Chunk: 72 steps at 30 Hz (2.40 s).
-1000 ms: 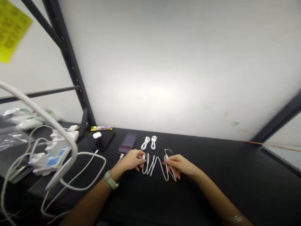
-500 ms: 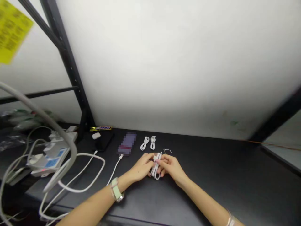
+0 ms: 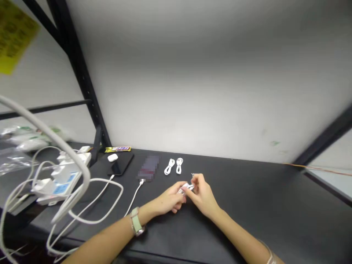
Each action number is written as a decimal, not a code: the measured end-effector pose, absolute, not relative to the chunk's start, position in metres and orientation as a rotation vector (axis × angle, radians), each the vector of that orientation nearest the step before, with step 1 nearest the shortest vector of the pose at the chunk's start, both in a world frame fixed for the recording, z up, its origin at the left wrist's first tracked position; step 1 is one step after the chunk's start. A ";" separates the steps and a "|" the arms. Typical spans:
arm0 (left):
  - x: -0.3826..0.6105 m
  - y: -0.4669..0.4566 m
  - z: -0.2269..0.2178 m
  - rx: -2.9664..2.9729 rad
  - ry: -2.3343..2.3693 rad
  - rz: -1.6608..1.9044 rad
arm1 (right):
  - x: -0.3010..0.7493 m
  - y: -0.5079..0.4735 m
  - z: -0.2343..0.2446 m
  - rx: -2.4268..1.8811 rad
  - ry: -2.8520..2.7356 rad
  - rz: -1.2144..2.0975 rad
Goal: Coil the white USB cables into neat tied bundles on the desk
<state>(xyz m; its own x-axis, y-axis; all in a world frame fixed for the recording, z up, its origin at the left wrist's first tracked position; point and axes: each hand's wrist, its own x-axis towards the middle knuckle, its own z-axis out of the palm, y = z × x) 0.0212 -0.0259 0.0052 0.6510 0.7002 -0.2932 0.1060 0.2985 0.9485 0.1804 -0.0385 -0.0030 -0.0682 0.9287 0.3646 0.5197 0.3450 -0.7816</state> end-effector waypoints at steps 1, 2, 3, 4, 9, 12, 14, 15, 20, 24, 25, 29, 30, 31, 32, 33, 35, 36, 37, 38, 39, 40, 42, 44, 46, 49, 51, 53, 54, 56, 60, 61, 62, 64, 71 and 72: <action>0.022 -0.027 0.007 1.192 0.797 0.421 | 0.180 -0.040 -0.003 -1.254 -1.752 0.641; 0.022 -0.028 0.009 1.168 0.792 0.398 | 0.180 -0.041 -0.002 -1.204 -1.790 0.717; 0.022 -0.030 0.009 1.157 0.791 0.381 | 0.179 -0.042 -0.002 -1.161 -1.821 0.790; 0.023 -0.030 0.009 1.158 0.793 0.369 | 0.178 -0.043 -0.002 -1.134 -1.845 0.849; 0.021 -0.029 0.008 1.295 0.720 0.302 | 0.178 -0.042 0.000 -1.193 -1.842 0.772; 0.016 -0.027 0.014 1.294 0.650 0.228 | 0.181 -0.037 0.000 -1.208 -1.814 0.774; 0.012 -0.026 0.017 1.225 0.653 0.220 | 0.187 -0.030 -0.001 -1.215 -1.754 0.767; 0.011 -0.025 0.017 1.183 0.657 0.233 | 0.192 -0.025 -0.002 -1.233 -1.709 0.722; 0.008 -0.016 0.009 1.039 0.672 0.344 | 0.234 0.005 -0.018 -1.583 -1.632 0.322; 0.010 -0.012 0.003 0.983 0.675 0.430 | 0.254 0.020 -0.030 -1.618 -1.667 0.316; 0.010 -0.012 0.004 0.984 0.683 0.439 | 0.255 0.022 -0.032 -1.614 -1.680 0.311; 0.011 -0.013 0.005 0.996 0.703 0.434 | 0.247 0.024 -0.033 -1.597 -1.714 0.273; 0.011 -0.013 0.005 0.999 0.700 0.432 | 0.245 0.024 -0.032 -1.588 -1.714 0.268; 0.011 -0.014 0.004 1.002 0.696 0.434 | 0.243 0.023 -0.031 -1.578 -1.710 0.263; 0.011 -0.014 0.004 1.005 0.691 0.439 | 0.242 0.022 -0.030 -1.569 -1.703 0.257; 0.011 -0.013 0.003 1.009 0.691 0.442 | 0.242 0.020 -0.028 -1.557 -1.690 0.256; 0.011 -0.013 0.003 1.019 0.705 0.445 | 0.240 0.016 -0.024 -1.513 -1.639 0.291; 0.011 -0.013 0.003 1.025 0.709 0.448 | 0.238 0.013 -0.022 -1.482 -1.606 0.330; 0.012 -0.013 0.004 1.032 0.707 0.451 | 0.235 0.010 -0.020 -1.446 -1.574 0.381; 0.012 -0.014 0.005 1.040 0.699 0.454 | 0.230 0.007 -0.018 -1.408 -1.546 0.439; 0.013 -0.015 0.006 1.048 0.683 0.457 | 0.225 0.003 -0.016 -1.375 -1.527 0.495; 0.013 -0.016 0.008 1.054 0.657 0.453 | 0.219 -0.001 -0.015 -1.344 -1.517 0.546; 0.014 -0.019 0.011 1.056 0.592 0.427 | 0.205 -0.010 -0.012 -1.279 -1.511 0.652; 0.014 -0.023 0.014 1.056 0.540 0.383 | 0.193 -0.018 -0.010 -1.200 -1.502 0.776; 0.013 -0.025 0.016 1.050 0.507 0.350 | 0.183 -0.024 -0.008 -1.126 -1.489 0.886; 0.013 -0.026 0.016 1.019 0.480 0.317 | 0.176 -0.030 -0.005 -1.087 -1.463 0.945; 0.013 -0.025 0.015 0.991 0.468 0.326 | 0.176 -0.031 -0.003 -1.089 -1.469 0.946; 0.013 -0.024 0.014 0.969 0.458 0.365 | 0.177 -0.031 -0.001 -1.094 -1.486 0.923; 0.013 -0.024 0.013 0.958 0.452 0.397 | 0.178 -0.031 0.000 -1.098 -1.494 0.909; 0.013 -0.023 0.013 0.943 0.438 0.452 | 0.180 -0.030 0.001 -1.103 -1.502 0.873; 0.013 -0.020 0.012 0.905 0.441 0.502 | 0.184 -0.028 0.002 -1.135 -1.508 0.800; 0.013 -0.020 0.012 0.883 0.451 0.503 | 0.184 -0.028 0.001 -1.145 -1.506 0.784; 0.014 -0.019 0.011 0.857 0.459 0.508 | 0.185 -0.027 0.001 -1.156 -1.505 0.776; 0.015 -0.016 0.009 0.804 0.479 0.528 | 0.185 -0.027 0.001 -1.159 -1.512 0.776; 0.014 -0.009 -0.002 0.648 0.491 0.546 | 0.181 -0.030 -0.005 -1.130 -1.586 0.817; 0.014 -0.009 -0.001 0.637 0.487 0.536 | 0.180 -0.030 -0.006 -1.132 -1.601 0.804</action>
<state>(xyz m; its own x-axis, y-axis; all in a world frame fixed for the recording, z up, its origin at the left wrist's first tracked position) 0.0140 -0.0094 -0.0012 0.7572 0.6004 -0.2573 -0.3132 0.6794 0.6635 0.1798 -0.0297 -0.0060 -0.0872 0.9378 0.3359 0.2901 0.3465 -0.8921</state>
